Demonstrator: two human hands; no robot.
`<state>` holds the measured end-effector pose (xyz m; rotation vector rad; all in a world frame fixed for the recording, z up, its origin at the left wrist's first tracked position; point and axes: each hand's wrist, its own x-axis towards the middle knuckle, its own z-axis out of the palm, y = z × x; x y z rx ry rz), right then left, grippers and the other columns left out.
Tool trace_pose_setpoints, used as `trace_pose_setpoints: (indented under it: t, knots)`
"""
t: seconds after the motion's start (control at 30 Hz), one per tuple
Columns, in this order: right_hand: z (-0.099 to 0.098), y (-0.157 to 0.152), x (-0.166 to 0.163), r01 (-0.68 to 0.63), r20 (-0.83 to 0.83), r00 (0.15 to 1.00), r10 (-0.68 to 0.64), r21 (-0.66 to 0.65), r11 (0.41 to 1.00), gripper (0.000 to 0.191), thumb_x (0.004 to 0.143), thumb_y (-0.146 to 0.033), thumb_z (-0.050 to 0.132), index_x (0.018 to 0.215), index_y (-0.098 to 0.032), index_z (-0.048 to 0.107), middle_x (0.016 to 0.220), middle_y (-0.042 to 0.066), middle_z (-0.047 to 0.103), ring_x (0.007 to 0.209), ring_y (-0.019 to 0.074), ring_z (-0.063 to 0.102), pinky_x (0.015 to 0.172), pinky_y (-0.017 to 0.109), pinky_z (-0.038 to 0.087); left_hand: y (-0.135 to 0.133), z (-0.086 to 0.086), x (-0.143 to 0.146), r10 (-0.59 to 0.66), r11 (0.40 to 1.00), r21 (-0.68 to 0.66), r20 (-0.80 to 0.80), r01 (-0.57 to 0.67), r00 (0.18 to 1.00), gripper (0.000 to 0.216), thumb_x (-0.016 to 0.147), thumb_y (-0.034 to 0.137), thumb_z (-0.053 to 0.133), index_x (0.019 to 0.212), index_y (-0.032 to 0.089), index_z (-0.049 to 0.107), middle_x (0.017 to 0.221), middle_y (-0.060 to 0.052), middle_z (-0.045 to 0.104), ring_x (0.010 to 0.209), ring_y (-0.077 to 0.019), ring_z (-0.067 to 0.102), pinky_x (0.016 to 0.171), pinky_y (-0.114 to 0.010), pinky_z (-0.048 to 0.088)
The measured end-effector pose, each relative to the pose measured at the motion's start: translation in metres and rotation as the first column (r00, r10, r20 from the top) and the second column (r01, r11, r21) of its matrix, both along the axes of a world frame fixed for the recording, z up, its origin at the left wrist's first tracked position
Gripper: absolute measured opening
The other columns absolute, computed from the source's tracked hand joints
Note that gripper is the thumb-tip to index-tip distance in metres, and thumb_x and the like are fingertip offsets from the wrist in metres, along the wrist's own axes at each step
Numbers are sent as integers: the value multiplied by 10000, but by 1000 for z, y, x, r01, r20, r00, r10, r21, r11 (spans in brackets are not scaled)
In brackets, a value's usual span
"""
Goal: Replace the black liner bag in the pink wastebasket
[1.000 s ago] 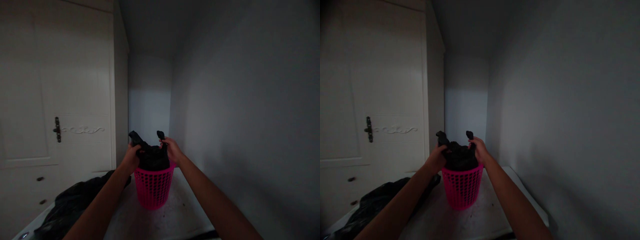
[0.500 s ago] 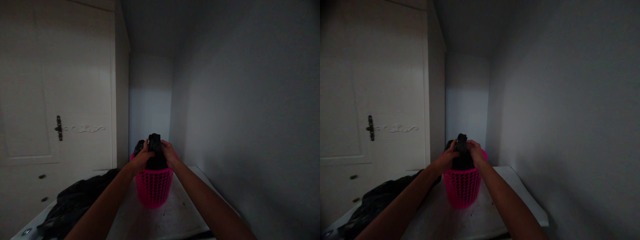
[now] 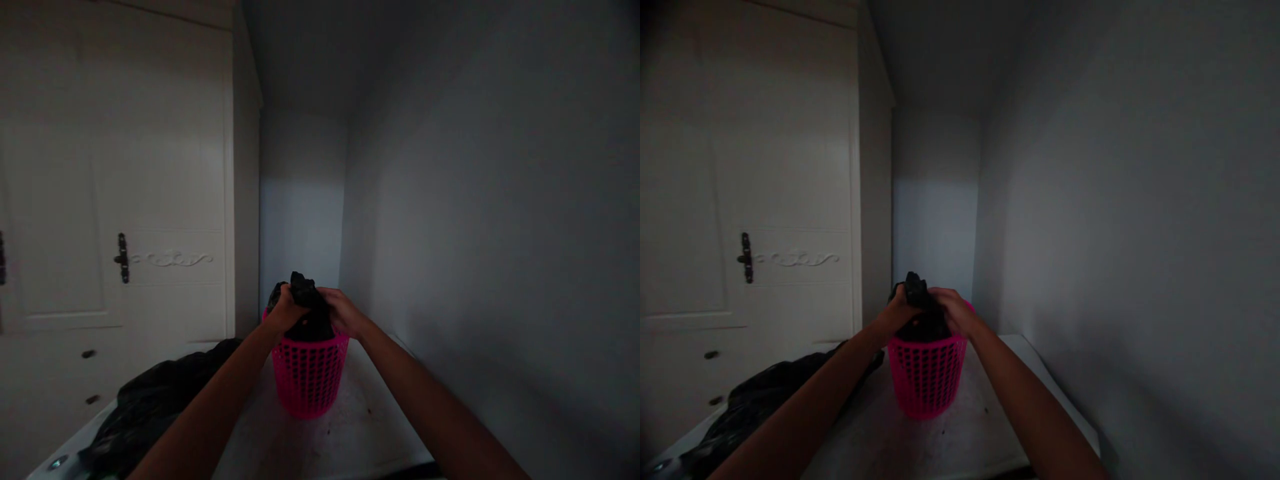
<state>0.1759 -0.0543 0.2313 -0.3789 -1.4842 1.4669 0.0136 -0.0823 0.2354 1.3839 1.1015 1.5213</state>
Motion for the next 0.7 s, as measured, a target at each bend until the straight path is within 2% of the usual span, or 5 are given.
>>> trace_pose_setpoints:
  t: [0.13,0.27,0.43,0.6,0.7]
  knots:
    - [10,-14,8,-73,98,993,60,135,988,553,617,-405,963,1102,-232,763,1019,30,794,932,226,724,898,380,588,-2,1,4,-62,994,99,65,55,996,597,567,131,911,1064,222,592,843,9,710,720,-179,658,638,-286,532]
    - [9,-13,4,157,198,956,-218,285,946,383,699,-431,931,981,-219,780,871,0,774,763,183,688,773,335,563,-6,3,7,-179,981,101,134,166,975,507,582,152,905,1025,213,666,813,13,718,681,-156,624,625,-272,507]
    - [-5,3,0,324,115,932,-343,155,933,455,822,-639,790,889,-189,773,710,29,742,616,191,664,640,336,545,-14,3,4,-339,934,6,325,357,883,617,588,230,967,1124,242,660,888,8,735,722,-154,656,715,-298,540]
    - [-9,10,-1,371,-18,928,-371,49,927,373,801,-552,812,956,-215,772,812,36,785,815,243,740,842,403,585,-16,3,-5,-374,904,-18,447,426,813,554,686,477,957,1096,242,668,813,24,706,617,-122,601,654,-279,525]
    - [-6,10,-2,400,-5,916,-400,-27,916,303,822,-471,746,982,-216,776,870,41,803,867,246,743,895,411,569,-12,1,-13,-396,884,-51,448,465,802,525,705,490,951,1057,211,678,755,14,708,603,-134,621,662,-284,537]
